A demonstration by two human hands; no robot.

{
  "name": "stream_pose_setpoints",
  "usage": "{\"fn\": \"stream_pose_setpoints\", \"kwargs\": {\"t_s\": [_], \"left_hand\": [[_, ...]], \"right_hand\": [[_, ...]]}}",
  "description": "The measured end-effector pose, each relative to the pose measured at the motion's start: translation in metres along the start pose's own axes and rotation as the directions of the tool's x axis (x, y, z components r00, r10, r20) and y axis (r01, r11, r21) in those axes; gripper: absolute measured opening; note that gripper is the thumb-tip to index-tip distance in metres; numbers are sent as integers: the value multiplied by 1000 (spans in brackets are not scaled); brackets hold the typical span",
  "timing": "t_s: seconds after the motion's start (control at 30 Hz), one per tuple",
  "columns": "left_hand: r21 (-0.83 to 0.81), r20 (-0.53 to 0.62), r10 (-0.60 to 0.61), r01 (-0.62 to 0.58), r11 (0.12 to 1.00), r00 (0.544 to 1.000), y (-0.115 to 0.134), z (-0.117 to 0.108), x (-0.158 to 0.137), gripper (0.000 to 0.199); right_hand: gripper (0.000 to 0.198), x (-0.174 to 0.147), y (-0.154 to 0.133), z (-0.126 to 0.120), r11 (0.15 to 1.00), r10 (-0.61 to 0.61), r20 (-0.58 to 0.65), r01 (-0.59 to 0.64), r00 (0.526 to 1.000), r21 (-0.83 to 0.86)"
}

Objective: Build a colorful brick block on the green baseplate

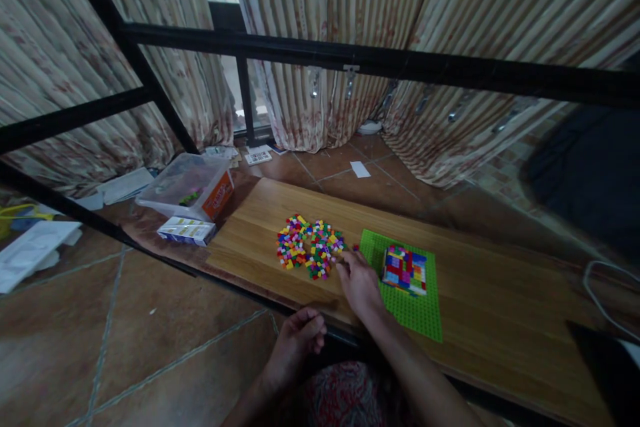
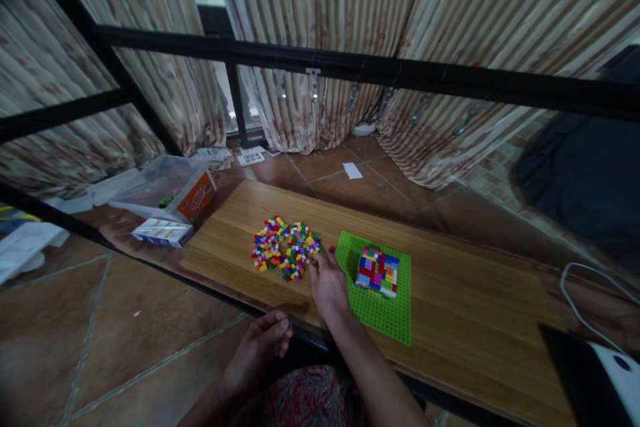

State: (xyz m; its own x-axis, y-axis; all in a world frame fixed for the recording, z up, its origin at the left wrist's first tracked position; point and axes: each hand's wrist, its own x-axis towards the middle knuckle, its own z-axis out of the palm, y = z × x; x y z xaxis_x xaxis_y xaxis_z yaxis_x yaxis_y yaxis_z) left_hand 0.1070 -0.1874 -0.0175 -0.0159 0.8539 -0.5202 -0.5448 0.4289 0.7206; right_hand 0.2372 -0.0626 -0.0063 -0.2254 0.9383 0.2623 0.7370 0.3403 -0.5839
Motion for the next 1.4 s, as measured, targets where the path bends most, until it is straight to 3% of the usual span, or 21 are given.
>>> {"fn": "stream_pose_setpoints", "kwargs": {"t_s": [0.2, 0.37, 0.6, 0.83, 0.97, 1.1, 1.23, 1.4], "left_hand": [[193, 95, 114, -131, 973, 989, 19, 2, 8, 33], [441, 207, 259, -326, 836, 943, 35, 10, 35, 32], [500, 179, 272, -326, 803, 945, 38, 7, 57, 32], [443, 114, 258, -281, 851, 959, 50, 7, 52, 35], [400, 13, 221, -207, 893, 975, 54, 3, 50, 41], [259, -57, 158, -138, 956, 986, 55, 12, 42, 41], [113, -18, 37, -34, 993, 999, 50, 37, 34, 39], [146, 62, -47, 38, 989, 997, 37, 69, 30, 33]], "right_hand": [[35, 6, 5, 0, 999, 32, -193, -35, 981, -11], [42, 19, 9, 25, 991, 127, -226, -113, 966, 75], [42, 33, -4, 48, 965, 161, -245, -101, 956, 240], [35, 43, -26, 57, 897, 227, -271, -92, 936, 433], [30, 32, -31, 42, 882, 200, -293, -42, 935, 469], [20, -2, -33, 13, 857, 126, -198, -6, 972, 516], [17, -39, -28, -11, 832, 133, -113, -49, 985, 552], [18, -60, -10, -40, 813, 199, -74, -122, 977, 569]]}}
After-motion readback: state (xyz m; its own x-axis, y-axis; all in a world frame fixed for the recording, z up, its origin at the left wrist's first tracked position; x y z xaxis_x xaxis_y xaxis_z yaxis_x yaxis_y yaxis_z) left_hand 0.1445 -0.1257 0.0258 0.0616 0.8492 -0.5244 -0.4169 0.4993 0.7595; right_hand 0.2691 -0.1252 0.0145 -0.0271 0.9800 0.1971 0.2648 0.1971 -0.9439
